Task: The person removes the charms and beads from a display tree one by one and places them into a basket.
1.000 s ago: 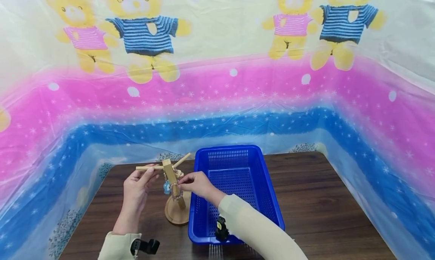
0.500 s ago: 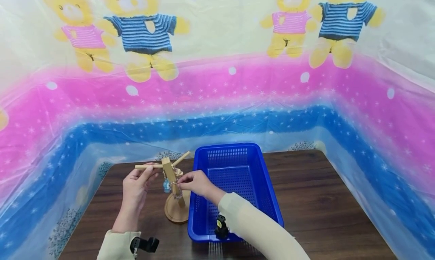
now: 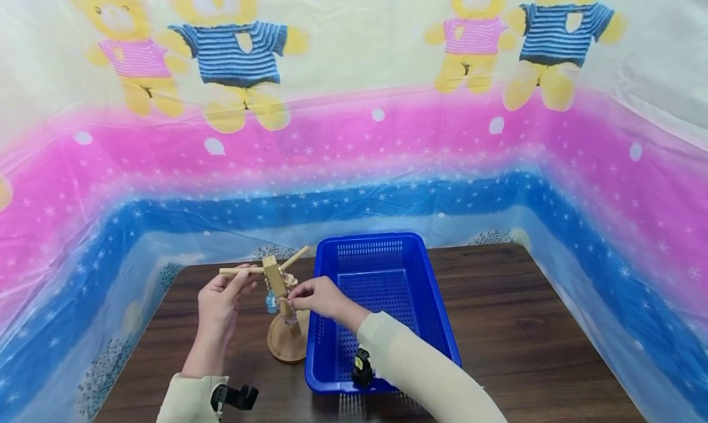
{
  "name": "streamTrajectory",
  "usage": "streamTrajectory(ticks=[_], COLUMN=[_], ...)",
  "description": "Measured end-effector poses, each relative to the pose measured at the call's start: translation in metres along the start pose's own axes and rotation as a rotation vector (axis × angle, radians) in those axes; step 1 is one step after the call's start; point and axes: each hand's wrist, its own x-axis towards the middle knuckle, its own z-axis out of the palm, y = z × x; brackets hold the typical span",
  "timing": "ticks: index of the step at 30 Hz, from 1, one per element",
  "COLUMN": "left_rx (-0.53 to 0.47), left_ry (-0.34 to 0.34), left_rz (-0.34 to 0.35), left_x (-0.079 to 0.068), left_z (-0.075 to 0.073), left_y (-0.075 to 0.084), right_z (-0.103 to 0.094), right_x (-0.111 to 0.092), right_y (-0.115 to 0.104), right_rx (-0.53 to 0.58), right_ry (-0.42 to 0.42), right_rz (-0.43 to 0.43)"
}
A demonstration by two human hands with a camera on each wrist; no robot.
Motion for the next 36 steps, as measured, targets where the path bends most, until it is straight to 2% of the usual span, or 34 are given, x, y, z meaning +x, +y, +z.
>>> streamTrajectory(ticks=[6,16,28,36], left_rx=[0.017,0.08,0.056,0.079], left_ry=[-0.002,0.024,0.007,0.009], left_rz=[0.029,0.022,0.027,0.029], left_x=[0.0,0.001,0.002,0.002], left_z=[-0.001,-0.002,-0.001,-0.002], left_y=[-0.001,0.001,0.0,0.0], right_z=[-0.003,-0.004,-0.006,-0.009], right_x=[-0.001,-0.006,-0.013,-0.017], right_y=[-0.002,-0.005,-0.013,-0.013], right_rx=[-0.004,0.002,0.038,0.042], right_ry=[-0.035,-0.078,-0.111,-0.126], right_rz=[-0.016,-0.034,-0.025,-0.024])
